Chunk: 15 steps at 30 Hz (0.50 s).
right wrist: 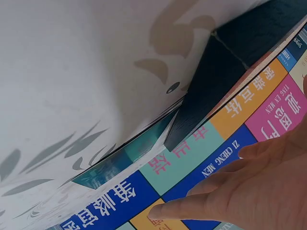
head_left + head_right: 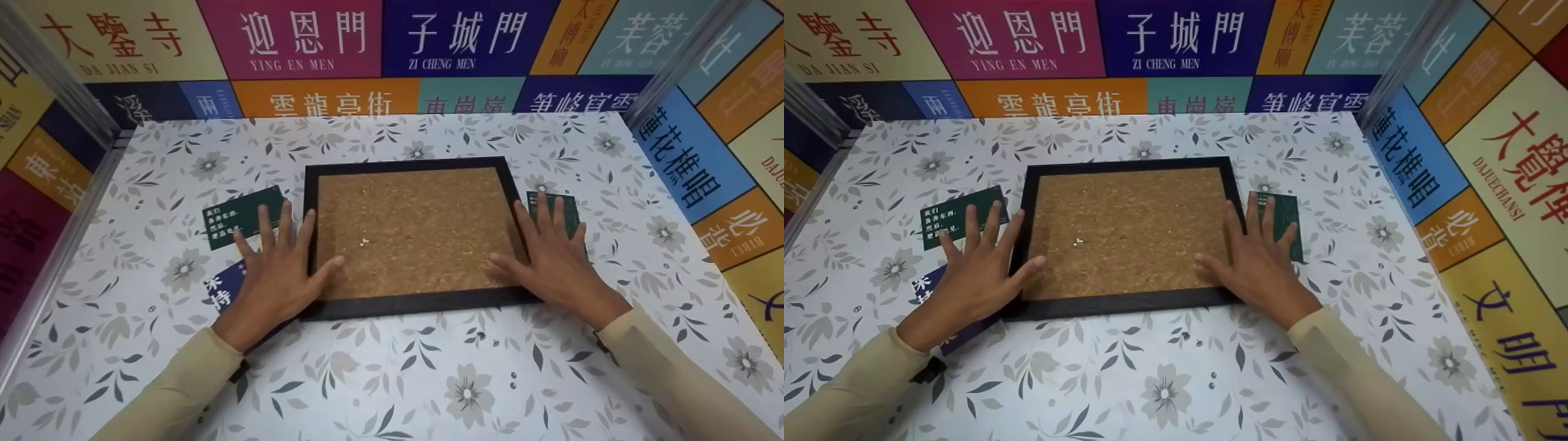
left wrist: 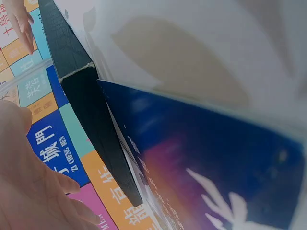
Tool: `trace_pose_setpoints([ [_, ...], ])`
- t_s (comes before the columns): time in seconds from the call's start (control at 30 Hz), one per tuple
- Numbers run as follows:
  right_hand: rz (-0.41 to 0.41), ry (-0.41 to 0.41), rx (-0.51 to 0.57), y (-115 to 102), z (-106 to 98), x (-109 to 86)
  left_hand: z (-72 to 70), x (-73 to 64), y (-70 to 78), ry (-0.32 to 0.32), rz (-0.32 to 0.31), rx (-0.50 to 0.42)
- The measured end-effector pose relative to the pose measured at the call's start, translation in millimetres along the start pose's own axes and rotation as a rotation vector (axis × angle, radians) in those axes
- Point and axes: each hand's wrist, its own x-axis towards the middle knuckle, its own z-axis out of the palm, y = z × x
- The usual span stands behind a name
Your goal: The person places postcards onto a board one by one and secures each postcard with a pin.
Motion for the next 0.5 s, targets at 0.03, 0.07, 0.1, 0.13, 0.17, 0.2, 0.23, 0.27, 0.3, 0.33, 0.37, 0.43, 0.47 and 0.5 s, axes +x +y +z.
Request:
trace_pose_setpoints([
  [0.03,0.000,0.002,0.003,0.1,0.1,-0.1,-0.1,0.2,-0.2,-0.005,0.001,-0.002],
  [0.07,0.001,0.004,0.007,0.4,0.3,-0.1,-0.3,0.3,-0.5,-0.009,0.002,-0.005],
  [0.1,0.004,0.005,0.012,0.4,0.4,-0.2,-0.4,0.7,-0.9,-0.015,0.002,-0.008],
  [0.13,0.008,0.006,0.020,0.5,0.3,-0.2,-0.7,1.0,-1.3,-0.021,0.001,-0.015],
  [0.17,0.012,0.005,0.027,0.4,0.1,-0.1,-1.0,1.5,-1.8,-0.025,-0.002,-0.023],
  [0.2,0.017,0.003,0.033,0.4,0.0,0.1,-1.5,2.0,-2.2,-0.029,-0.006,-0.032],
  [0.23,0.023,0.001,0.039,0.4,-0.3,0.2,-1.8,2.8,-2.8,-0.032,-0.011,-0.042],
  [0.27,0.028,-0.003,0.046,0.8,-0.4,0.7,-2.3,3.6,-3.3,-0.031,-0.016,-0.050],
  [0.3,0.034,-0.007,0.051,0.7,-0.8,0.9,-2.9,4.3,-3.6,-0.030,-0.022,-0.058],
  [0.33,0.038,-0.008,0.056,0.8,-1.2,1.1,-3.5,5.1,-4.1,-0.028,-0.026,-0.066],
  [0.37,0.042,-0.008,0.058,1.2,-1.3,1.2,-4.1,6.0,-4.3,-0.026,-0.029,-0.074],
  [0.43,0.044,0.005,0.059,2.2,-1.3,1.0,-4.9,7.9,-4.8,-0.025,-0.031,-0.084],
  [0.47,0.043,0.015,0.059,2.4,-1.1,0.9,-5.3,8.6,-5.1,-0.024,-0.030,-0.089],
  [0.5,0.038,0.030,0.057,2.4,-0.9,0.6,-5.5,9.4,-5.5,-0.024,-0.028,-0.095],
])
